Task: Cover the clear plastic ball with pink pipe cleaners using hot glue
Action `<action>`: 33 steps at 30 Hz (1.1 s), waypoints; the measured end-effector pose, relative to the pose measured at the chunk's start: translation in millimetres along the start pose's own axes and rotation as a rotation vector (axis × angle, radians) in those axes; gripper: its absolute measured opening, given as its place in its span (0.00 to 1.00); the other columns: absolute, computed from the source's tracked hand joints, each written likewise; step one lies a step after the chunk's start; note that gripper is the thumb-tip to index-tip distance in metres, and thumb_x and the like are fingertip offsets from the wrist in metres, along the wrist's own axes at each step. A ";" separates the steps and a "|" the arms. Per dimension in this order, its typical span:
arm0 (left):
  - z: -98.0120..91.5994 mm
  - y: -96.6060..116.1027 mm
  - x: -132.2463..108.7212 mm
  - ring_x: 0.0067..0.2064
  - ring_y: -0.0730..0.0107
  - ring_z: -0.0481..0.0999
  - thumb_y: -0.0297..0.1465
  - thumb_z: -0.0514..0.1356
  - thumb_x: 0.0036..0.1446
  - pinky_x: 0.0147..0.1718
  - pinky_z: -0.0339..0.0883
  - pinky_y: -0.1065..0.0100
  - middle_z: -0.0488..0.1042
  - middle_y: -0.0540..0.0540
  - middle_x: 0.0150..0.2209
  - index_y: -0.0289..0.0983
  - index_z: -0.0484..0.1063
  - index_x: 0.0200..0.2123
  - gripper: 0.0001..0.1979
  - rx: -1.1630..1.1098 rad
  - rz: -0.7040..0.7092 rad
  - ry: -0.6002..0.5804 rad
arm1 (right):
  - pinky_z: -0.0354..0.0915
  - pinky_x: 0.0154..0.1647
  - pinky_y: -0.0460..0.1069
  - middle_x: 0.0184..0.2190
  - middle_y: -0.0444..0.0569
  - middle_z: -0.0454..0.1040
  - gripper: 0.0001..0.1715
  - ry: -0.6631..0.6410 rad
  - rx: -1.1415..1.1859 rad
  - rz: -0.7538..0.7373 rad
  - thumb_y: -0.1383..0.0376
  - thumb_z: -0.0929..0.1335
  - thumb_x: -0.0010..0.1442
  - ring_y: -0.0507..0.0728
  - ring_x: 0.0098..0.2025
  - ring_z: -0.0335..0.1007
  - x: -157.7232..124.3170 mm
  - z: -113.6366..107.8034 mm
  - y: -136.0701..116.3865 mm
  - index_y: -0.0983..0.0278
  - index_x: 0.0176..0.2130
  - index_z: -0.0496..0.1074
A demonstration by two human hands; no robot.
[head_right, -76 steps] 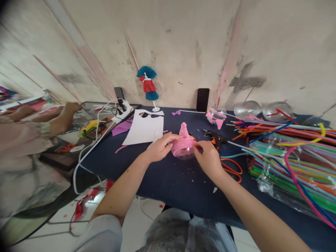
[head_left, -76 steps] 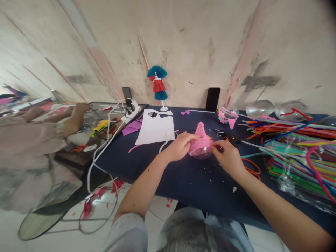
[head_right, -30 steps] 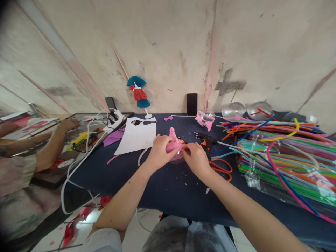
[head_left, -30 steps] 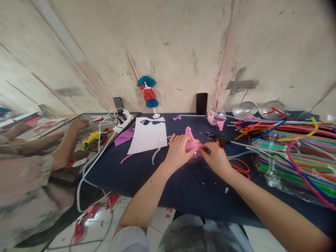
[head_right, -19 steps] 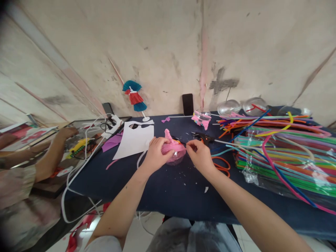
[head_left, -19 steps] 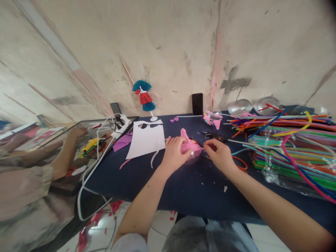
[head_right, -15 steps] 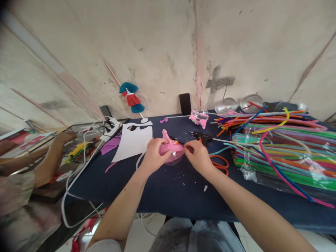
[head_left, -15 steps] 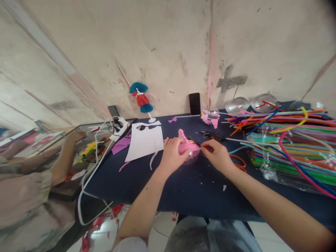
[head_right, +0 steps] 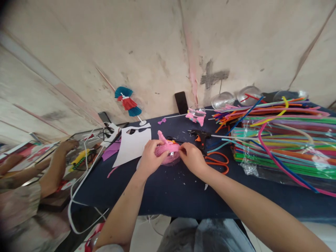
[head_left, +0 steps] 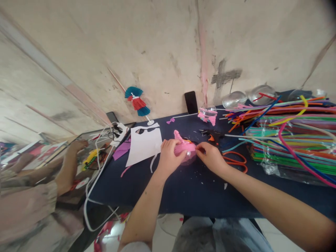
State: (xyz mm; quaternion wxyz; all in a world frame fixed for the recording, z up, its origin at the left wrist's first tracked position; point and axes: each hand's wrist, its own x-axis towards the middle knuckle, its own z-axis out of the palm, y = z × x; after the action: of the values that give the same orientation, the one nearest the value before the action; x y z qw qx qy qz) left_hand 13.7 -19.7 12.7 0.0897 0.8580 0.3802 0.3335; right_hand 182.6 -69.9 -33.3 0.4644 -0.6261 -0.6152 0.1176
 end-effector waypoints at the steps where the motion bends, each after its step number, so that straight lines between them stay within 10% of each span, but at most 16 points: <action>1: -0.8 -1.2 -0.8 0.45 0.60 0.71 0.30 0.62 0.49 0.49 0.62 0.52 0.72 0.47 0.38 0.40 0.65 0.38 0.12 -0.008 -0.003 0.003 | 0.63 0.36 0.50 0.27 0.46 0.75 0.05 -0.009 -0.023 0.001 0.70 0.65 0.53 0.55 0.30 0.70 0.7 -0.2 -1.8 0.63 0.30 0.71; 21: -18.7 -63.6 -33.4 0.43 0.65 0.74 0.34 0.62 0.53 0.44 0.68 0.62 0.74 0.43 0.39 0.37 0.70 0.39 0.11 -0.271 0.054 0.091 | 0.56 0.40 0.51 0.25 0.43 0.76 0.03 -0.185 -0.031 -0.066 0.71 0.68 0.50 0.53 0.29 0.69 20.9 15.7 -47.2 0.63 0.27 0.70; 27: -17.9 -42.3 -37.5 0.43 0.65 0.73 0.30 0.61 0.55 0.44 0.68 0.61 0.73 0.43 0.39 0.37 0.71 0.39 0.08 -0.028 0.213 0.324 | 0.57 0.38 0.50 0.26 0.44 0.77 0.04 -0.175 -0.068 -0.102 0.70 0.68 0.50 0.53 0.29 0.70 21.6 14.9 -49.1 0.62 0.25 0.71; 33: -7.1 -12.6 -26.5 0.42 0.64 0.72 0.27 0.57 0.57 0.43 0.68 0.59 0.75 0.44 0.37 0.37 0.72 0.36 0.04 0.105 0.288 0.217 | 0.59 0.37 0.50 0.26 0.45 0.77 0.01 -0.167 -0.090 -0.146 0.68 0.69 0.51 0.54 0.30 0.72 17.9 13.7 -43.3 0.62 0.28 0.72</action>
State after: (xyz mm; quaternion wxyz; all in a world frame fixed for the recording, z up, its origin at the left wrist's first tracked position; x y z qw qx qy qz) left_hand -11.3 -30.5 -0.3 -0.0453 0.8662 0.2775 0.4131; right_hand 148.0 -56.3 -1.7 0.3901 -0.5878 -0.7005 0.1076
